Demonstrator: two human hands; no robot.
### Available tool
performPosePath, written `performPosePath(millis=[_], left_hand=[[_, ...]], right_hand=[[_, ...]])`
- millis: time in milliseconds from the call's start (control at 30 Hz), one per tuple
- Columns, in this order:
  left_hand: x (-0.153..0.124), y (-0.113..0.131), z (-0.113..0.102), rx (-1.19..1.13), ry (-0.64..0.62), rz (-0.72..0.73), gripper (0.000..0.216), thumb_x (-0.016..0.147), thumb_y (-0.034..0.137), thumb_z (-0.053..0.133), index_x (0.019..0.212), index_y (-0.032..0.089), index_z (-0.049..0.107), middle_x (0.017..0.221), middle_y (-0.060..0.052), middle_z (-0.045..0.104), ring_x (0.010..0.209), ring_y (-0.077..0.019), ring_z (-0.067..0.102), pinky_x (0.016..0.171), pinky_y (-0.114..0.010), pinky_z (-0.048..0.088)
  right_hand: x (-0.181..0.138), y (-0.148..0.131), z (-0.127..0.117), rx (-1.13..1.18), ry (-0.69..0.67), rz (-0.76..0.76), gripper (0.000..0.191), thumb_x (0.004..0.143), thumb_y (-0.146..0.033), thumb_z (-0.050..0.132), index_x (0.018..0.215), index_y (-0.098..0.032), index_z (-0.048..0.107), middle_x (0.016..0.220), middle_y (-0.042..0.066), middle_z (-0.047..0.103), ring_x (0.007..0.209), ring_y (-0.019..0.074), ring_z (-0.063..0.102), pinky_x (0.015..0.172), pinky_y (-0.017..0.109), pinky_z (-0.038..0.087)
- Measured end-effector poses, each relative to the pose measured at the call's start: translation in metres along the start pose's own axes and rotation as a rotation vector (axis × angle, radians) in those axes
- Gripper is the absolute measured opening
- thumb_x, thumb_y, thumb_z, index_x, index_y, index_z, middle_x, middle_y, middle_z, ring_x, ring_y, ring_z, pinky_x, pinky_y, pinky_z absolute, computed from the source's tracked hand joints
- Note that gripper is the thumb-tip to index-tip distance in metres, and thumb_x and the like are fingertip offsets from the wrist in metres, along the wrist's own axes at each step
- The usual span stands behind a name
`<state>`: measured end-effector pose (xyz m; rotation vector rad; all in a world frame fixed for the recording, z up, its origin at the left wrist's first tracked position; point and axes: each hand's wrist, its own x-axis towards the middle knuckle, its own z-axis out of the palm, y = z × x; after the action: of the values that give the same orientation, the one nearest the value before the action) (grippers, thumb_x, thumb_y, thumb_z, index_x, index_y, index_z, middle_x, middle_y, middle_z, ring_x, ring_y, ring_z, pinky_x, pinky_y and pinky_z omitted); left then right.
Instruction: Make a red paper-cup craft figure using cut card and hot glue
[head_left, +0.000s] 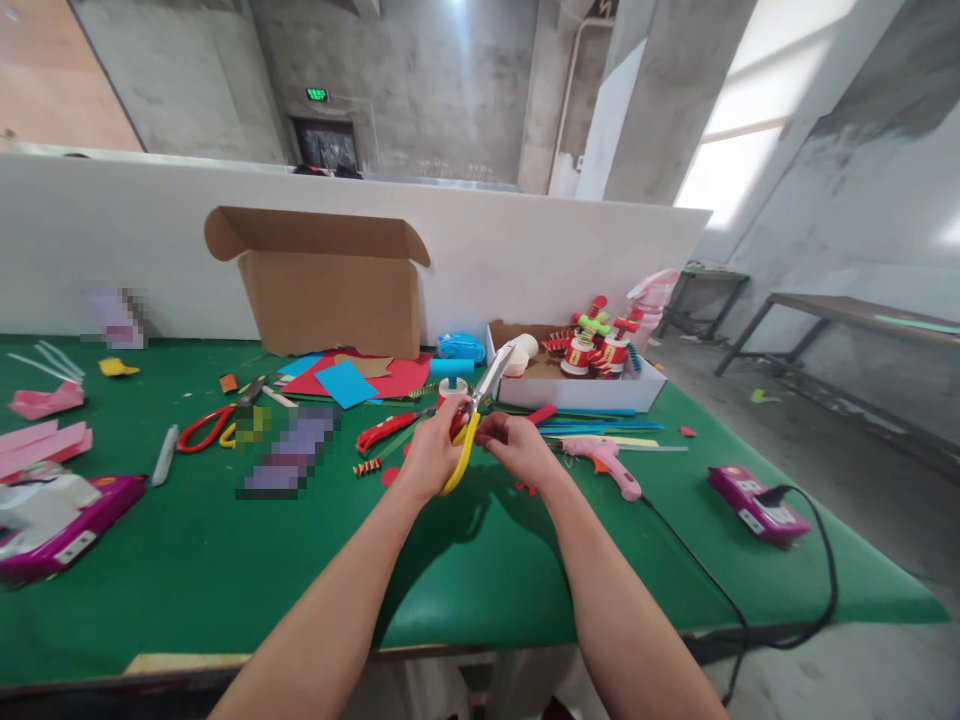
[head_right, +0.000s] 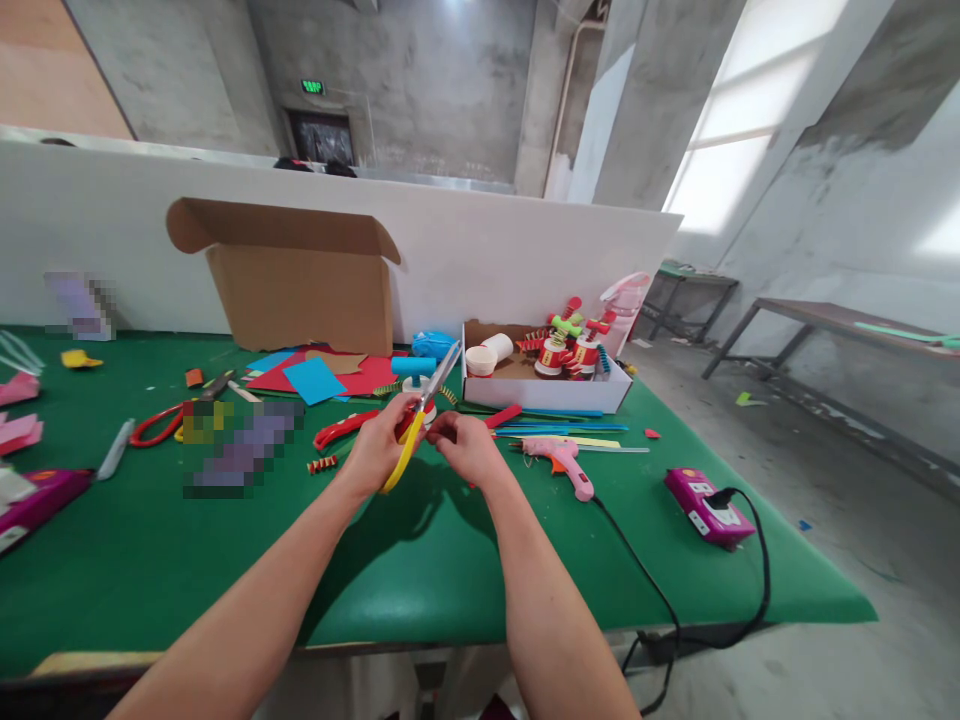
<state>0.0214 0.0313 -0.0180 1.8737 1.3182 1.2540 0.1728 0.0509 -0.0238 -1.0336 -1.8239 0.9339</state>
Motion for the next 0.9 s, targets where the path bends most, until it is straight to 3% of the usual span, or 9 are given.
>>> performPosePath(millis=[133, 300, 467, 567, 900], left_hand=[[0.004, -0.003, 0.003, -0.216, 0.051, -0.040, 0.041, 0.068, 0.023, 0.060, 0.107, 0.019, 0.049, 0.080, 0.000, 0.062, 0.075, -0.0147, 0.061, 0.073, -0.028, 0.049], [0.006, 0.006, 0.000, -0.543, 0.172, -0.101, 0.041, 0.066, 0.028, 0.065, 0.102, 0.019, 0.047, 0.065, 0.006, 0.053, 0.061, -0.0096, 0.055, 0.068, -0.028, 0.050], [0.004, 0.012, -0.002, -0.693, 0.267, -0.163, 0.052, 0.061, 0.034, 0.071, 0.104, 0.017, 0.047, 0.069, 0.005, 0.055, 0.060, -0.0095, 0.057, 0.066, -0.028, 0.050], [0.004, 0.012, 0.001, -0.712, 0.296, -0.176, 0.054, 0.059, 0.034, 0.072, 0.104, 0.016, 0.047, 0.069, 0.005, 0.055, 0.058, -0.0095, 0.057, 0.065, -0.028, 0.050], [0.002, 0.010, 0.011, -0.730, 0.276, -0.166, 0.048, 0.061, 0.029, 0.070, 0.103, 0.017, 0.048, 0.073, 0.004, 0.057, 0.067, -0.0098, 0.059, 0.067, -0.025, 0.050]], right_hand=[[0.001, -0.004, -0.001, 0.141, 0.039, 0.041, 0.012, 0.070, -0.033, 0.064, 0.070, -0.021, 0.062, 0.063, -0.003, 0.062, 0.059, 0.0131, 0.056, 0.060, 0.026, 0.044], [0.003, -0.008, -0.004, 0.440, 0.222, 0.156, 0.034, 0.075, -0.054, 0.057, 0.076, -0.021, 0.062, 0.069, -0.001, 0.064, 0.061, 0.0122, 0.057, 0.064, 0.027, 0.045], [0.002, -0.007, 0.002, 0.557, 0.266, 0.204, 0.032, 0.061, -0.047, 0.074, 0.067, -0.020, 0.058, 0.059, -0.003, 0.058, 0.056, 0.0104, 0.052, 0.061, 0.025, 0.043], [0.001, -0.010, 0.011, 0.638, 0.231, 0.223, 0.033, 0.062, -0.049, 0.073, 0.065, -0.019, 0.059, 0.057, -0.003, 0.056, 0.054, 0.0096, 0.050, 0.060, 0.025, 0.043], [-0.001, -0.014, 0.030, 0.845, 0.232, 0.203, 0.026, 0.057, -0.033, 0.079, 0.071, -0.020, 0.061, 0.072, -0.002, 0.062, 0.068, 0.0119, 0.058, 0.073, 0.028, 0.047]])
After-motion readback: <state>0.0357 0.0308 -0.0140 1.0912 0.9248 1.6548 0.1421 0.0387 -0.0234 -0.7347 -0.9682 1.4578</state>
